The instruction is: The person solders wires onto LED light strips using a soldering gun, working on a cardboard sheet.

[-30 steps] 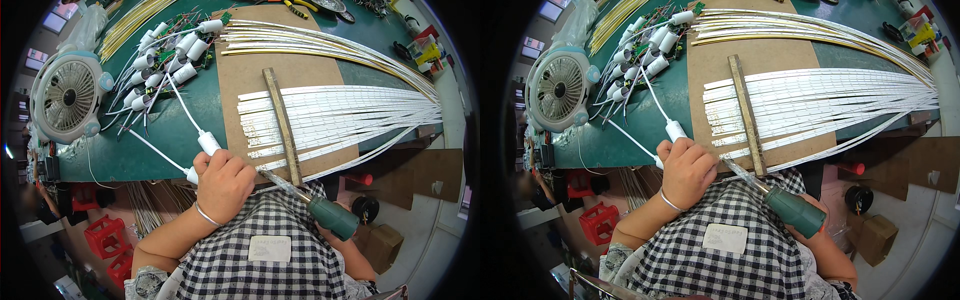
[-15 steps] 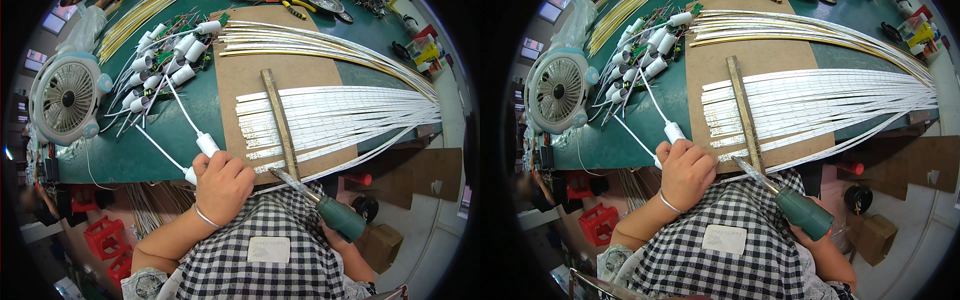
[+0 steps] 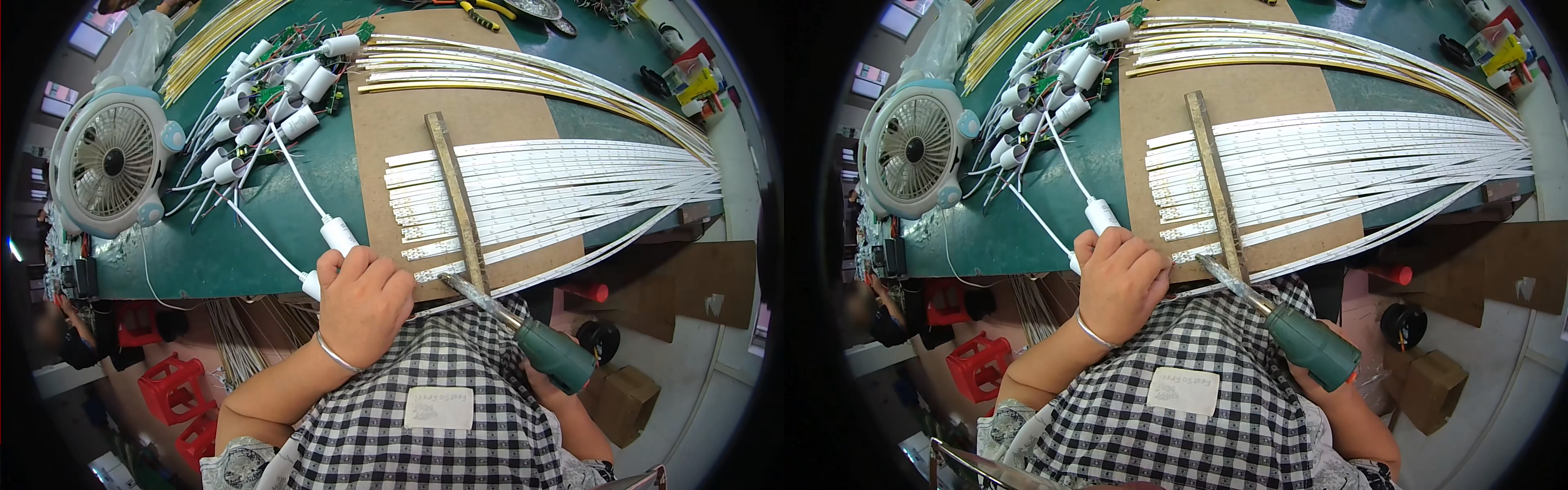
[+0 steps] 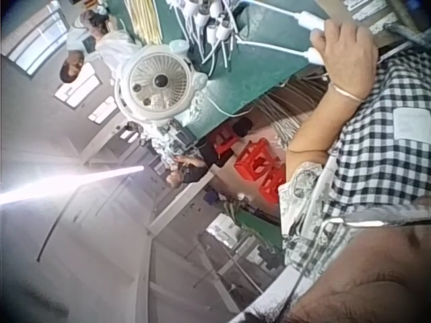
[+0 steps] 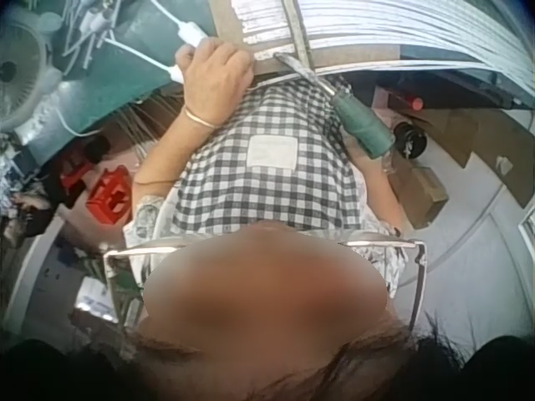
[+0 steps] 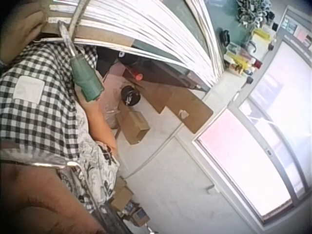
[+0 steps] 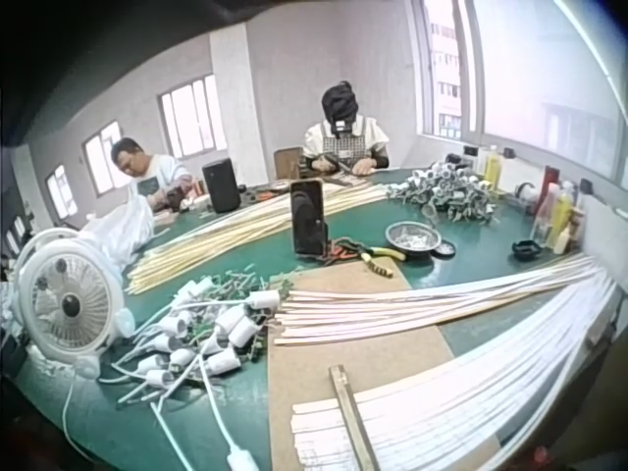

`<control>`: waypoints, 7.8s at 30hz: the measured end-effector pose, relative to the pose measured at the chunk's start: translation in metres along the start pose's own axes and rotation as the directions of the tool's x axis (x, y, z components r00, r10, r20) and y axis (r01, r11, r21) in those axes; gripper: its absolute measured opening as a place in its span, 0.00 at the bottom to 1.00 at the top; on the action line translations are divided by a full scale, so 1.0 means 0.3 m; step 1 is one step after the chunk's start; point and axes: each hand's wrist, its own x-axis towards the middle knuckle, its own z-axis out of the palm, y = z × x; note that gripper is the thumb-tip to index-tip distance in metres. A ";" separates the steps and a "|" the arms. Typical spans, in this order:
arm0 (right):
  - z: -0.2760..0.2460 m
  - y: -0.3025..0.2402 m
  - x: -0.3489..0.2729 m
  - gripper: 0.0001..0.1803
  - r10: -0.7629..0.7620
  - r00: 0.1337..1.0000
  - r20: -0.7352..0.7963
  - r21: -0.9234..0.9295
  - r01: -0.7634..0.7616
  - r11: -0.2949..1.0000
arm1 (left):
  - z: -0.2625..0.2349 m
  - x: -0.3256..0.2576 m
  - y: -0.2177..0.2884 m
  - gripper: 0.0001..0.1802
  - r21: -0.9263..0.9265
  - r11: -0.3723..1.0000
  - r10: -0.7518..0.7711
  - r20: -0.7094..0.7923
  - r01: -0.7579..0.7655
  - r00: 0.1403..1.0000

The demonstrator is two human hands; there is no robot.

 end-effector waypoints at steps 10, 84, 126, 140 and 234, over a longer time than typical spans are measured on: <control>-0.005 -0.004 0.009 0.09 -0.005 0.999 -0.054 0.056 0.008 0.998 | -0.014 0.015 -0.006 0.09 -0.020 1.000 0.011 0.045 -0.011 0.999; 0.062 0.108 0.122 0.27 0.421 0.885 -0.199 0.945 0.060 0.322 | -0.020 0.054 -0.010 0.06 0.023 0.999 0.022 0.109 -0.024 0.994; 0.160 -0.033 0.274 0.21 0.194 0.976 0.095 0.993 -0.079 -0.088 | 0.084 -0.226 0.001 0.12 -0.336 0.874 -0.336 0.103 0.351 0.936; 0.132 -0.047 0.297 0.21 0.198 0.963 0.183 0.983 -0.185 -0.007 | 0.165 -0.221 -0.008 0.16 -0.800 -0.062 -0.529 0.533 0.597 0.660; -0.033 0.119 0.308 0.25 0.277 0.942 -0.186 0.979 0.154 0.136 | -0.275 0.080 -0.341 0.19 0.052 0.998 -0.034 -0.030 0.035 0.999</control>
